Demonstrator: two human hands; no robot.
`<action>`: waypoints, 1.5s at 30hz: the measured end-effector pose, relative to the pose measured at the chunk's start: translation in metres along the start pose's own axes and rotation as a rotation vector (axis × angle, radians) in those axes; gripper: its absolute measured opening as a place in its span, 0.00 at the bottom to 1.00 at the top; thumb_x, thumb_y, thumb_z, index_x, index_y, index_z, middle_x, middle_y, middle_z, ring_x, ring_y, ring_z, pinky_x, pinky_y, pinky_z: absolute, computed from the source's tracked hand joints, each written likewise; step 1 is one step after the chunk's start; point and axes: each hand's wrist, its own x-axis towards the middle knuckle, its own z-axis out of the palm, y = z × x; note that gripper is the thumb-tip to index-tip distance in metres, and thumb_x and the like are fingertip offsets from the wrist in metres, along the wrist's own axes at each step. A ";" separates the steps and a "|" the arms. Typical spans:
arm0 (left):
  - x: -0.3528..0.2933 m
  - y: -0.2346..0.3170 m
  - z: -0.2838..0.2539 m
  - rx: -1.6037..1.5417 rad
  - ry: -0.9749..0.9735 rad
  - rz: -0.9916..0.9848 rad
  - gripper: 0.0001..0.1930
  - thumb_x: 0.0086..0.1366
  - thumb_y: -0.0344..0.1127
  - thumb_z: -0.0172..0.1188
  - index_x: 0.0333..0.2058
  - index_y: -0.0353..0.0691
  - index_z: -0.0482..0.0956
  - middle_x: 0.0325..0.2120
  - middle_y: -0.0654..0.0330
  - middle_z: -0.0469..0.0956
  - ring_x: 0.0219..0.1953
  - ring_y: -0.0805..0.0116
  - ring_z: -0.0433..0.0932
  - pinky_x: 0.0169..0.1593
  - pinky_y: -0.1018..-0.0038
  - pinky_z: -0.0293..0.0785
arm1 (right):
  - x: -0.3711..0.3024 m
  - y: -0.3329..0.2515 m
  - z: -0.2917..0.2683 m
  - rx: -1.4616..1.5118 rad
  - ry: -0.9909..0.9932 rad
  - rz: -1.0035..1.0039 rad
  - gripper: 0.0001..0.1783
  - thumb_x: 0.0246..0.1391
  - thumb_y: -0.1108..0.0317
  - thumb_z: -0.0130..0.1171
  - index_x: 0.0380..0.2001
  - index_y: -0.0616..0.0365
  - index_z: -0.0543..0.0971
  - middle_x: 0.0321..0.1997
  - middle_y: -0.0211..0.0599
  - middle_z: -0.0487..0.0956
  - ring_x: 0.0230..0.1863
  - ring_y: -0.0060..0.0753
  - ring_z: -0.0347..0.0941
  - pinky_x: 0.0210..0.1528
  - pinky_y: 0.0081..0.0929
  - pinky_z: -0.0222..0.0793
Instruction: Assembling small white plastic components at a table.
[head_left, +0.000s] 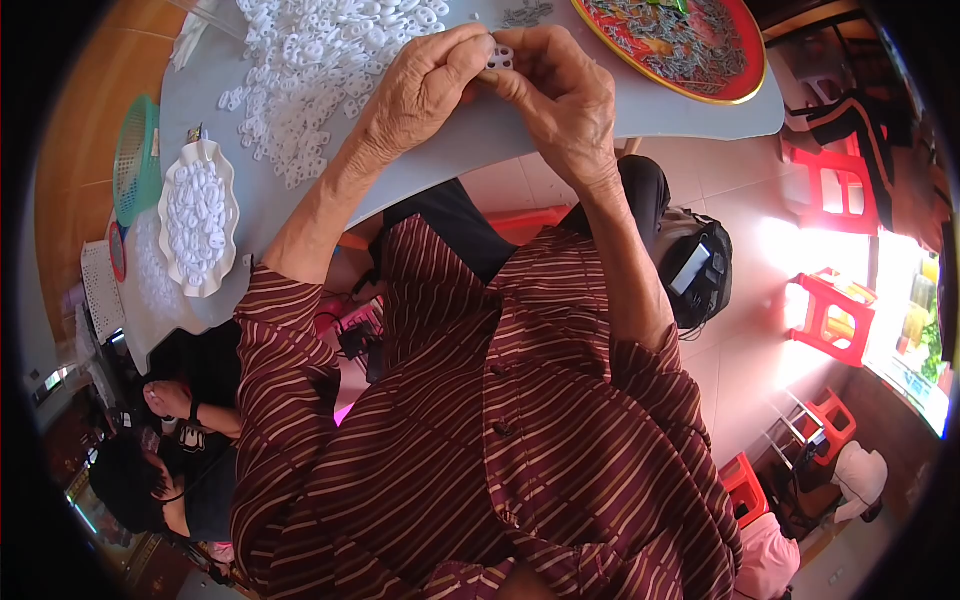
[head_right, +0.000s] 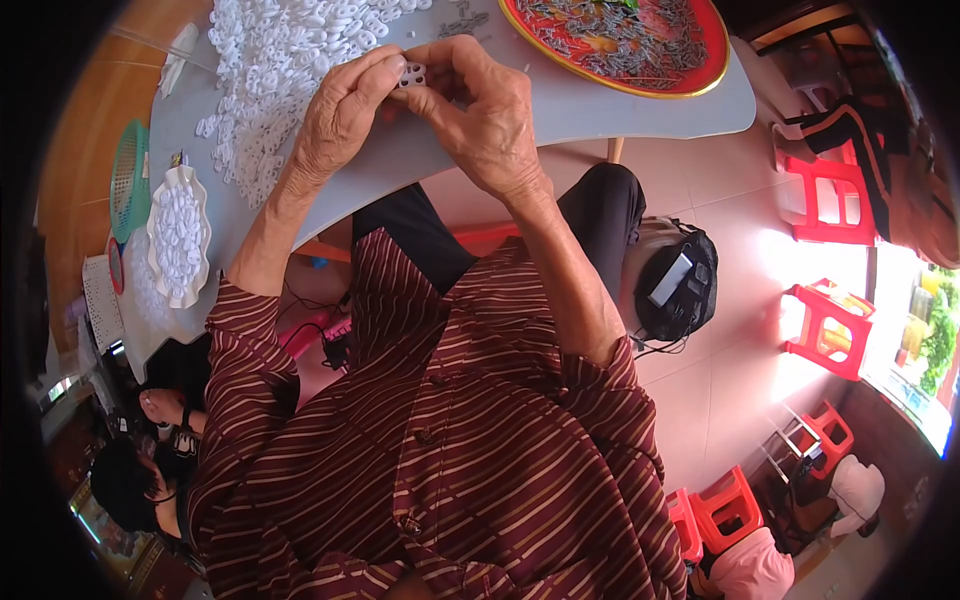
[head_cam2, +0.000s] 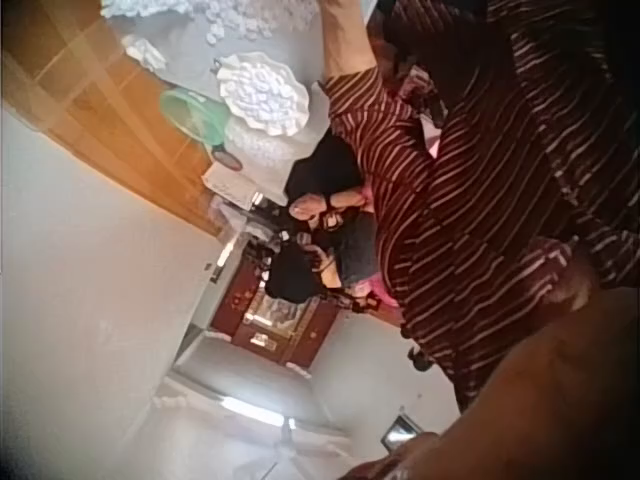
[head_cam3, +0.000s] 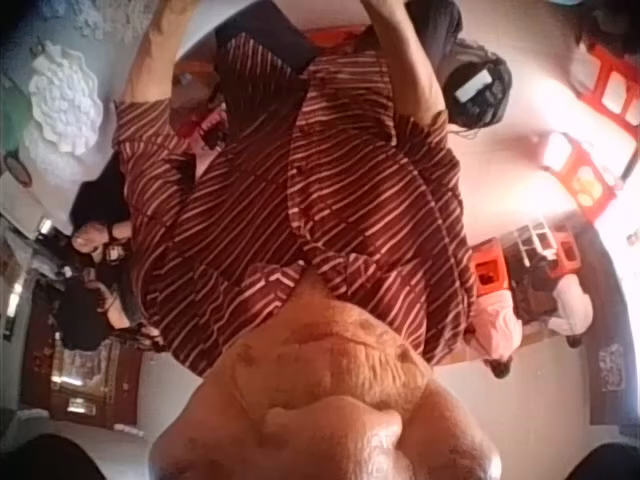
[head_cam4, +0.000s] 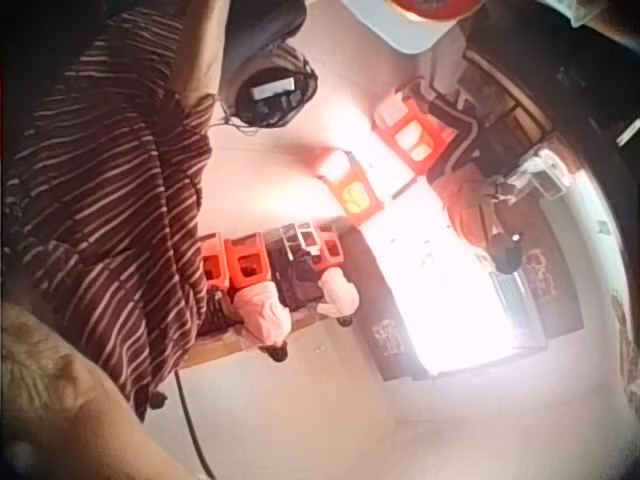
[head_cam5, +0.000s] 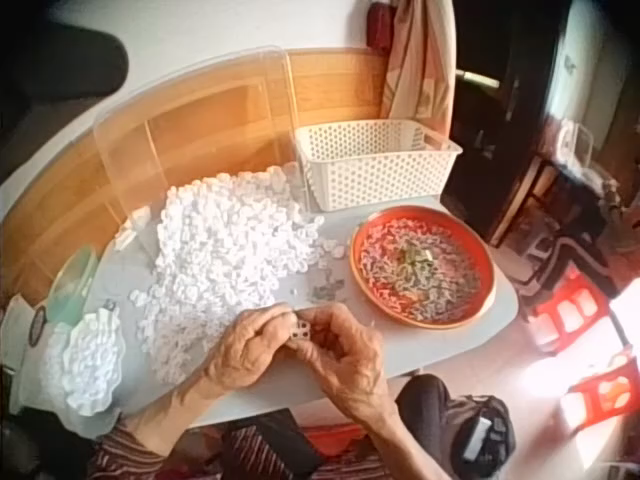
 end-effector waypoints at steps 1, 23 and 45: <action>-0.001 0.000 0.001 0.000 -0.001 -0.001 0.19 0.66 0.42 0.50 0.44 0.28 0.72 0.30 0.58 0.77 0.33 0.73 0.72 0.42 0.77 0.69 | -0.001 -0.001 0.000 0.001 0.001 0.001 0.14 0.45 0.75 0.65 0.37 0.63 0.75 0.23 0.33 0.78 0.27 0.19 0.76 0.30 0.18 0.72; 0.007 -0.005 0.009 -0.305 -0.045 0.028 0.18 0.68 0.44 0.45 0.33 0.33 0.72 0.20 0.64 0.69 0.25 0.76 0.66 0.32 0.77 0.65 | 0.005 -0.013 -0.006 0.179 -0.005 0.050 0.07 0.52 0.76 0.60 0.34 0.67 0.75 0.23 0.36 0.79 0.27 0.22 0.77 0.29 0.18 0.72; -0.015 0.023 0.025 -0.269 -0.241 0.223 0.07 0.56 0.32 0.57 0.28 0.33 0.72 0.21 0.53 0.72 0.25 0.62 0.72 0.32 0.69 0.67 | 0.202 0.002 -0.070 -0.142 0.080 0.246 0.12 0.57 0.67 0.52 0.33 0.65 0.80 0.24 0.35 0.78 0.18 0.18 0.67 0.19 0.19 0.66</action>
